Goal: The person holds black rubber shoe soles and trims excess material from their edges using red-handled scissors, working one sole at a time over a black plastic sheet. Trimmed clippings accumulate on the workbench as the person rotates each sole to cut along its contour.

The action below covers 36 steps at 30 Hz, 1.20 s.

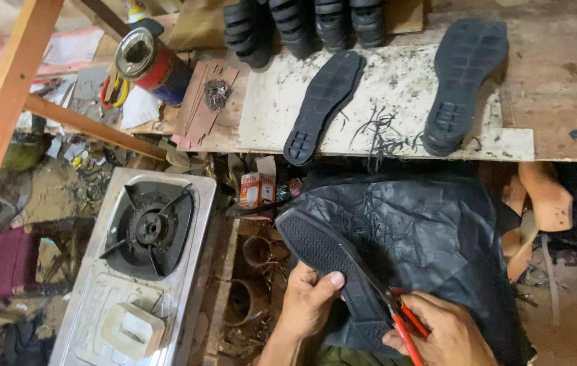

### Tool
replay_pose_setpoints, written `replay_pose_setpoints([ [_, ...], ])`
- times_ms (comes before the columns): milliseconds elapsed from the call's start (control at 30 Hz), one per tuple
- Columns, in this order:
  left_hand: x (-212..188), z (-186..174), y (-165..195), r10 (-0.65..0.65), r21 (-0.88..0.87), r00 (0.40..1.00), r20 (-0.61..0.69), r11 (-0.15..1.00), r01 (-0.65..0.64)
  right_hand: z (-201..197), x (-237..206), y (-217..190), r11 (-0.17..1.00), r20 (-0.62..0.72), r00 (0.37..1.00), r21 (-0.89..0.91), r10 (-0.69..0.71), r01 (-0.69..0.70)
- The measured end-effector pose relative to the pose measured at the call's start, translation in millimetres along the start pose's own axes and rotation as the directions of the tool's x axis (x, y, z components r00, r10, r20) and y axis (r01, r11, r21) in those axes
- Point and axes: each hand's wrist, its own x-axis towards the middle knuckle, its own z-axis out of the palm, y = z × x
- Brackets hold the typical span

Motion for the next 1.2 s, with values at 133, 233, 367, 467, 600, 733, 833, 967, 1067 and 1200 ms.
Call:
replay_pose_setpoints([
  [133, -3, 3, 5, -0.013, -0.052, 1.000, -0.016, 0.999, 0.012, 1, 9, -33, 0.973, 0.051, 0.971, -0.017, 0.233, -0.232],
  [233, -6, 2, 5, -0.029, -0.046, 1.000, 0.001, 0.998, 0.029, -1, 13, -44, 0.954, 0.083, 0.951, -0.002, 0.298, -0.299],
  [367, -9, -3, -2, -0.033, -0.029, 0.999, 0.010, 0.999, 0.033, -2, 14, -49, 0.995, -0.046, 0.998, -0.090, 0.044, -0.048],
  [467, -8, -9, -7, -0.023, -0.012, 0.999, 0.033, 1.000, 0.023, -2, 11, -46, 0.991, -0.040, 0.993, -0.072, 0.112, -0.114],
  [600, -7, -13, -8, -0.029, 0.026, 0.998, 0.062, 0.999, 0.028, -4, 7, -39, 0.996, -0.081, 0.992, 0.002, 0.094, -0.094],
  [733, -5, -12, 6, -0.059, -0.070, 0.996, 0.071, 0.995, 0.064, -11, 4, -34, 0.984, 0.018, 0.986, -0.063, 0.165, -0.164],
  [833, 0, -5, 16, 0.035, -0.015, 0.999, -0.028, 0.999, -0.036, -13, 5, -38, 0.953, 0.075, 0.957, -0.142, 0.282, -0.269],
  [967, -1, 9, 16, 0.065, -0.029, 0.997, -0.035, 0.997, -0.066, -13, 12, -50, 0.990, -0.054, 0.993, -0.088, 0.109, -0.113],
  [1067, -5, 17, 10, 0.039, -0.065, 0.999, -0.033, 0.997, -0.041, -11, 14, -55, 0.983, -0.054, 0.987, -0.098, 0.152, -0.157],
  [1200, -7, 17, 3, 0.040, -0.072, 0.999, -0.024, 0.997, -0.041, -7, 9, -43, 0.995, -0.084, 0.996, -0.087, 0.042, -0.049],
])
